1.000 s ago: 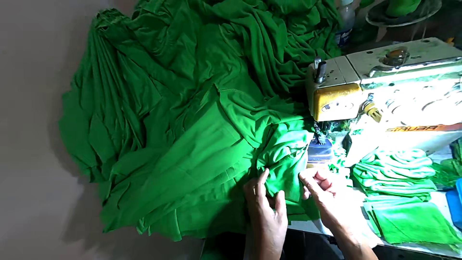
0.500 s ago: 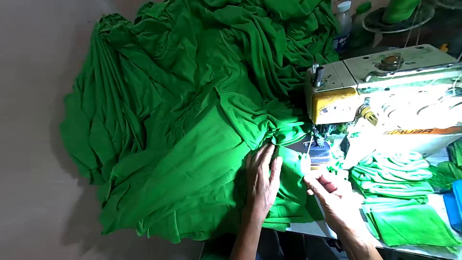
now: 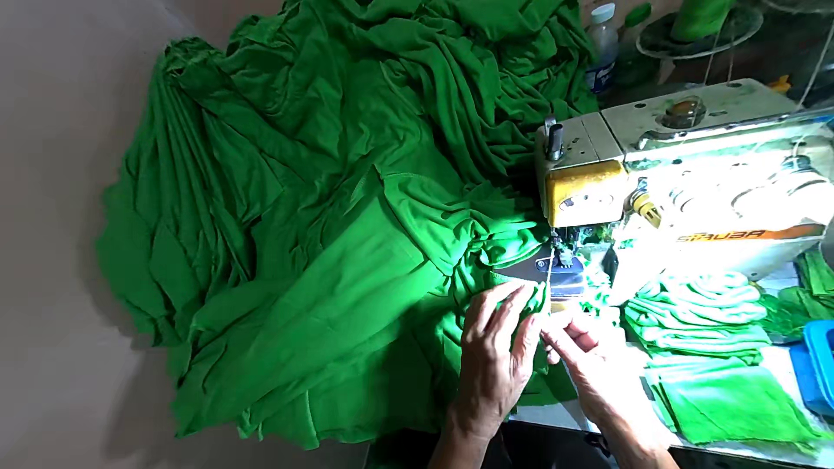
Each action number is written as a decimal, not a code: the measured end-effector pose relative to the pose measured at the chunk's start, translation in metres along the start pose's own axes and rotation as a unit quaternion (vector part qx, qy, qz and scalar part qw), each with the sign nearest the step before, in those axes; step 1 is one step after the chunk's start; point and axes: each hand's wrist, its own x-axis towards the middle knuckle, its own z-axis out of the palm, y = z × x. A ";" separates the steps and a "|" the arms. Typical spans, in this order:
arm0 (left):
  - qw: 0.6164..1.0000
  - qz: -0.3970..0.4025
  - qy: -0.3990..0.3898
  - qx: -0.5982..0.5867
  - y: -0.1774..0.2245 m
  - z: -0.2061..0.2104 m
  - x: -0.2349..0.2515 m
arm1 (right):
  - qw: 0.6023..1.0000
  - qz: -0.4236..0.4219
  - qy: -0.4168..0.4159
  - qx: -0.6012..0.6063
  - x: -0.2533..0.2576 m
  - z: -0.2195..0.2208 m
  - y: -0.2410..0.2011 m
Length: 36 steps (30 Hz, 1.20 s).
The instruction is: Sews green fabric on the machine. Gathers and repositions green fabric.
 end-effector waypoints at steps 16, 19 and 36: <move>0.987 -0.030 -0.122 -0.099 -0.010 -0.011 0.000 | 0.991 0.064 0.007 0.116 -0.001 0.008 -0.009; 0.998 -0.030 -0.034 -0.040 0.003 -0.003 -0.005 | 0.972 0.144 0.042 0.179 0.001 0.015 -0.020; 0.974 -0.203 -0.047 0.086 0.003 -0.009 0.045 | 0.987 -0.096 0.063 -0.114 0.001 -0.012 0.000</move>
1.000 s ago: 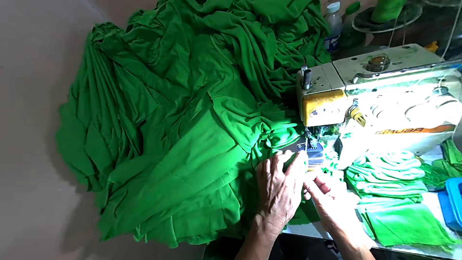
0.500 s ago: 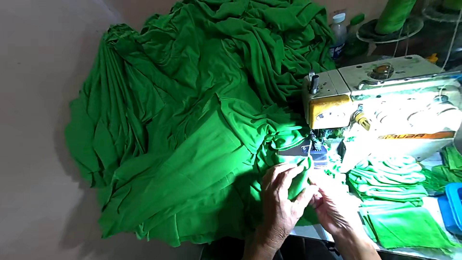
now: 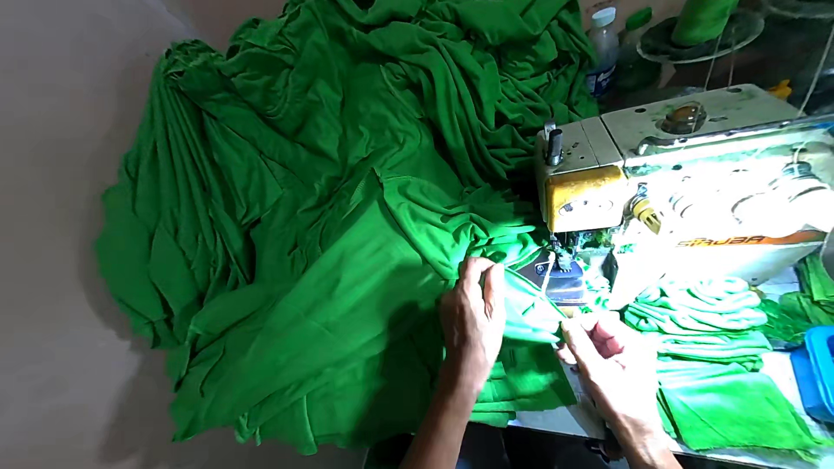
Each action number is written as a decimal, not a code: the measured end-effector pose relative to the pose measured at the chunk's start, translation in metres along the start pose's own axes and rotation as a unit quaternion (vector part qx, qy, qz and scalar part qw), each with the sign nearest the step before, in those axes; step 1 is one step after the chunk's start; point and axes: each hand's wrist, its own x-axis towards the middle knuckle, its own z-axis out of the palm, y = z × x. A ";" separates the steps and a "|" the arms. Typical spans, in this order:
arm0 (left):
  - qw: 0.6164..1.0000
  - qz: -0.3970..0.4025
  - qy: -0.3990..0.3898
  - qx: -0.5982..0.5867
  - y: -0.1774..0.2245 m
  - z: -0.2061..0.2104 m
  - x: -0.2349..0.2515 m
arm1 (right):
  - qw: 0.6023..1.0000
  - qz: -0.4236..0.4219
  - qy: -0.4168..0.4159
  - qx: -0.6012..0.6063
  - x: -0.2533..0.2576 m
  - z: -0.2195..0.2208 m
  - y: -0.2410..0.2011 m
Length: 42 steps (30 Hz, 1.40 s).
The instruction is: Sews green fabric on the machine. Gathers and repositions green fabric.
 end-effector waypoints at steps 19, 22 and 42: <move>0.950 0.239 -0.101 -0.176 0.052 0.075 -0.102 | 0.953 -0.080 0.088 -0.278 -0.039 -0.153 -0.032; 0.950 0.256 -0.115 -0.138 0.061 0.103 -0.107 | 0.939 -0.066 0.111 -0.318 -0.044 -0.165 -0.028; 0.768 0.053 -0.345 -0.537 0.034 0.015 -0.078 | 0.940 -0.142 -0.311 0.009 -0.022 -0.126 -0.033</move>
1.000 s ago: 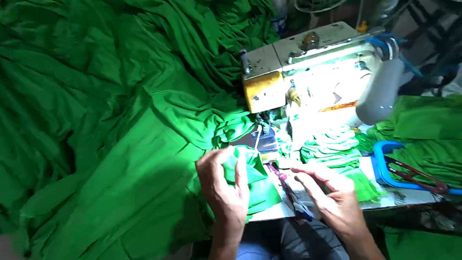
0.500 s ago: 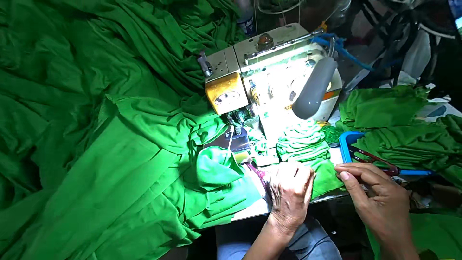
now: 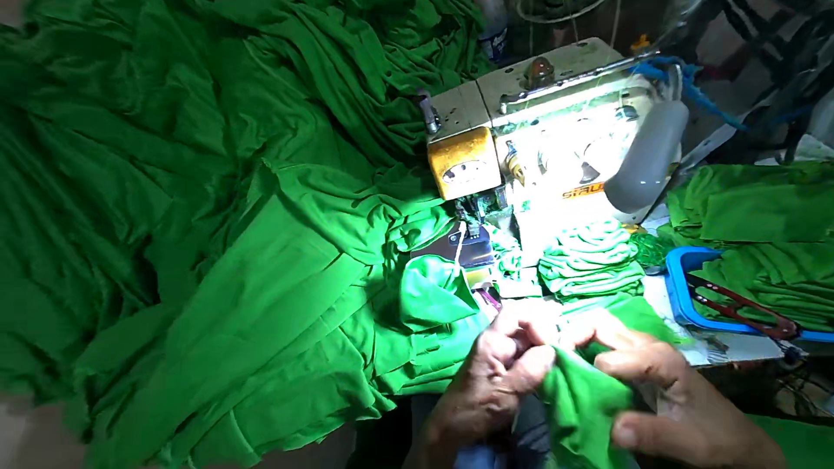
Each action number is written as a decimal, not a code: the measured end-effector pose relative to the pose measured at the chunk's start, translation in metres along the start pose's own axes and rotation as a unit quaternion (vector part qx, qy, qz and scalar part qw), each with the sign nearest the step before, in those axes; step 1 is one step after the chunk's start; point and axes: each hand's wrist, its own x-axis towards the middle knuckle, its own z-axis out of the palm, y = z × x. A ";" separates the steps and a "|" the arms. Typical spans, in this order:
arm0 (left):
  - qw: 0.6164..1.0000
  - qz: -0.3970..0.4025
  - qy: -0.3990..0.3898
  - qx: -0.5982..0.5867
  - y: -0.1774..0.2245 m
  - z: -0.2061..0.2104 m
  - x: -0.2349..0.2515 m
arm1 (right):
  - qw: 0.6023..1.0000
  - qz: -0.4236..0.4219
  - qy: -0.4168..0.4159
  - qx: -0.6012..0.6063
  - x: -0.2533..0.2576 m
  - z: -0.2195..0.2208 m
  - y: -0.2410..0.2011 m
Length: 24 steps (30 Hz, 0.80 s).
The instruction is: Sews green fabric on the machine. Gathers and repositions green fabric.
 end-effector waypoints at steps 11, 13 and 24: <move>0.979 -0.045 0.055 -0.193 0.013 -0.052 -0.078 | 0.871 0.131 -0.100 0.464 0.027 0.091 0.011; 0.958 0.004 0.095 -0.269 0.013 -0.071 -0.086 | 0.904 0.157 -0.153 0.367 0.023 0.106 0.010; 0.991 -0.033 0.077 -0.102 0.023 -0.111 -0.101 | 0.961 0.071 -0.041 0.265 0.047 0.079 0.009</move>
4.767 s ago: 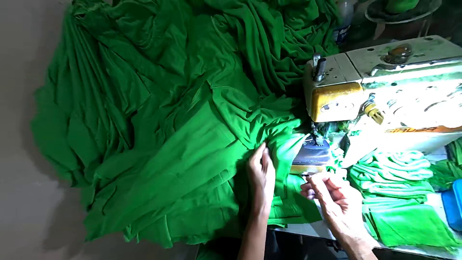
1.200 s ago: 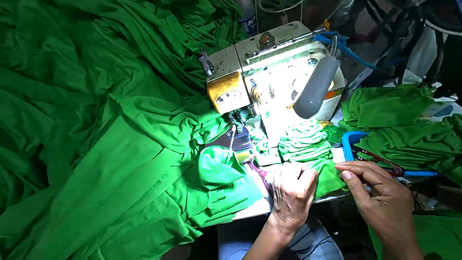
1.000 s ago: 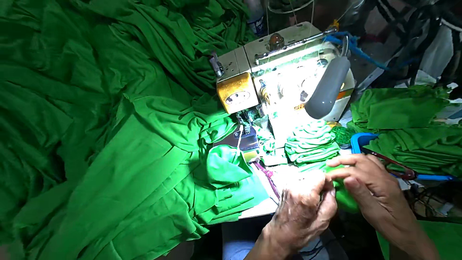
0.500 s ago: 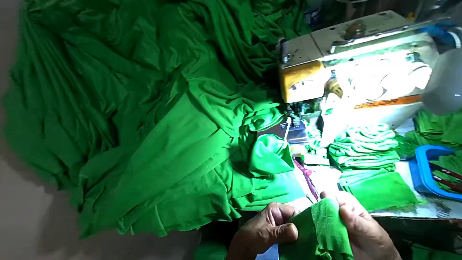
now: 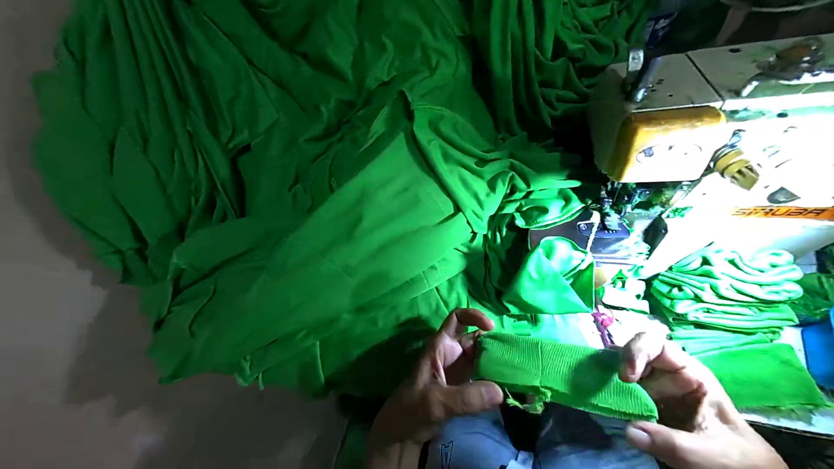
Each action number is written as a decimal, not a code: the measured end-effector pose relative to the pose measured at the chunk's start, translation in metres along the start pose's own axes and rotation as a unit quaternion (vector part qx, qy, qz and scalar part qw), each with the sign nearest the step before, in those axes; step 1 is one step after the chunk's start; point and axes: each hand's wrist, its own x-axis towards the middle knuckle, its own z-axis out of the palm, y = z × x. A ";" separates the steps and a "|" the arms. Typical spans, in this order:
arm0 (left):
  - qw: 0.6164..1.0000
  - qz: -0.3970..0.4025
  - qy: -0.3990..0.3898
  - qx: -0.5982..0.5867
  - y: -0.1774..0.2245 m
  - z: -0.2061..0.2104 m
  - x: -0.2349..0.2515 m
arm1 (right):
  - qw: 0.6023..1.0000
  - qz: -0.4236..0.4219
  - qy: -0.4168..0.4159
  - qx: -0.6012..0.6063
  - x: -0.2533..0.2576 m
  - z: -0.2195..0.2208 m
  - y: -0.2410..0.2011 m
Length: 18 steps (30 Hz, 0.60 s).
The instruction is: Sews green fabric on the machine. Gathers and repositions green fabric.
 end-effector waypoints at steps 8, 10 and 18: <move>0.983 0.075 0.094 0.138 -0.020 0.025 0.011 | 0.950 -0.073 0.165 -0.256 0.001 0.025 0.039; 0.979 0.087 0.090 0.161 -0.024 0.024 0.012 | 0.948 -0.076 0.194 -0.242 0.001 0.026 0.039; 0.914 0.141 0.196 0.325 -0.028 0.031 0.023 | 0.933 -0.073 0.275 -0.222 0.003 0.031 0.044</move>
